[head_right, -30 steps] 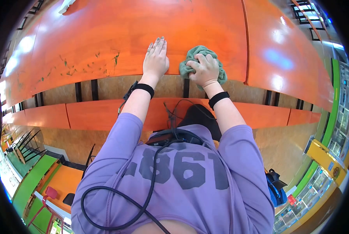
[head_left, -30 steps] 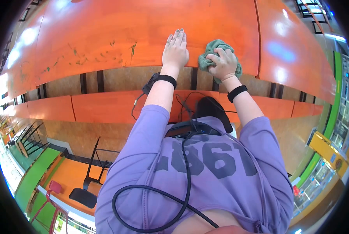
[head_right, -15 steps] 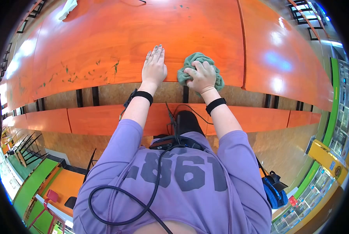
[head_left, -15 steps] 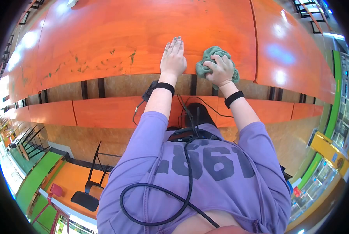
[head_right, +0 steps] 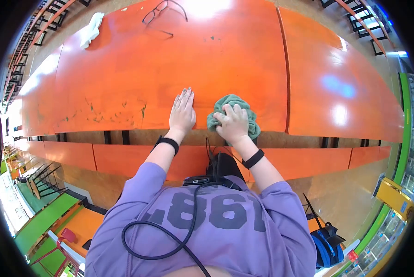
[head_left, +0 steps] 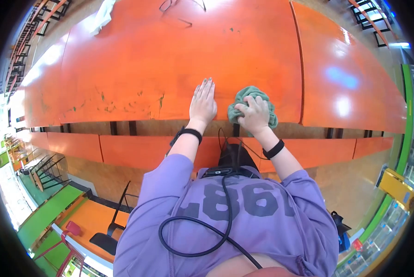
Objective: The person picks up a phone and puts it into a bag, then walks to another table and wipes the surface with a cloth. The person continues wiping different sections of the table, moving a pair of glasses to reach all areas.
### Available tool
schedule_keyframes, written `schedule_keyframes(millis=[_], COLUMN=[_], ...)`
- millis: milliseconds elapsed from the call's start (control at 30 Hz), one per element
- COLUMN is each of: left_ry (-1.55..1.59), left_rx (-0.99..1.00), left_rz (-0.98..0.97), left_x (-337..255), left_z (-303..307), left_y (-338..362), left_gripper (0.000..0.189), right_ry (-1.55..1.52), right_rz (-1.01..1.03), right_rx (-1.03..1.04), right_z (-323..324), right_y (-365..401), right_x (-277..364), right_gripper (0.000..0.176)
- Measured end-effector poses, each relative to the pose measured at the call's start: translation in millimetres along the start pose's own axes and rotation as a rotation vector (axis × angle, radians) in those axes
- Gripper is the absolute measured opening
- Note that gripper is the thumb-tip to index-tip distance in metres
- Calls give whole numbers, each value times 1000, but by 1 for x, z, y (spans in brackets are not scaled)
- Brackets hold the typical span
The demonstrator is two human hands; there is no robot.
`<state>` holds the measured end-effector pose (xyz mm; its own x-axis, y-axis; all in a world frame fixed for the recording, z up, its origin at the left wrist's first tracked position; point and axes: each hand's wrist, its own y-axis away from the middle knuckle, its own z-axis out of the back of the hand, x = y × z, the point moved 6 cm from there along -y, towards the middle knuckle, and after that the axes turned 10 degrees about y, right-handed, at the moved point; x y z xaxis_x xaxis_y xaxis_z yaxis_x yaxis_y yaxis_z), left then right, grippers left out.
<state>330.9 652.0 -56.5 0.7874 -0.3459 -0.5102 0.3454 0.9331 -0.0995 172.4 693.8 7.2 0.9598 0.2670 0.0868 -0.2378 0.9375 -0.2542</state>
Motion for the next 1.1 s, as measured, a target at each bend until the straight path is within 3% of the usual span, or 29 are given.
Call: schedule_keyframes(millis=[167,300,500,800,1100], left_ry=[-64,-109,-75,-79,-25], left_rx=[92,125,159,184,77], left_rz=[37,64,72,75,7], left_x=[5,10,12,13,14], left_z=[-3,-9,-10,-12,-9], left_y=[-3,-3,-3,0,1], left_gripper=[54,56,54,55,55], right_ry=[-48,-119,-60,-177,-52], right_rz=[-154,-132,-38,-53,-392], right_rx=[2,6,201,192,122], right_z=[-16,-21,-18,2,16], right_y=[-57,-82,-15,-17,8], right_x=[-30,-48,-27,-36,-67], right_gripper=[24,25,27,41,49])
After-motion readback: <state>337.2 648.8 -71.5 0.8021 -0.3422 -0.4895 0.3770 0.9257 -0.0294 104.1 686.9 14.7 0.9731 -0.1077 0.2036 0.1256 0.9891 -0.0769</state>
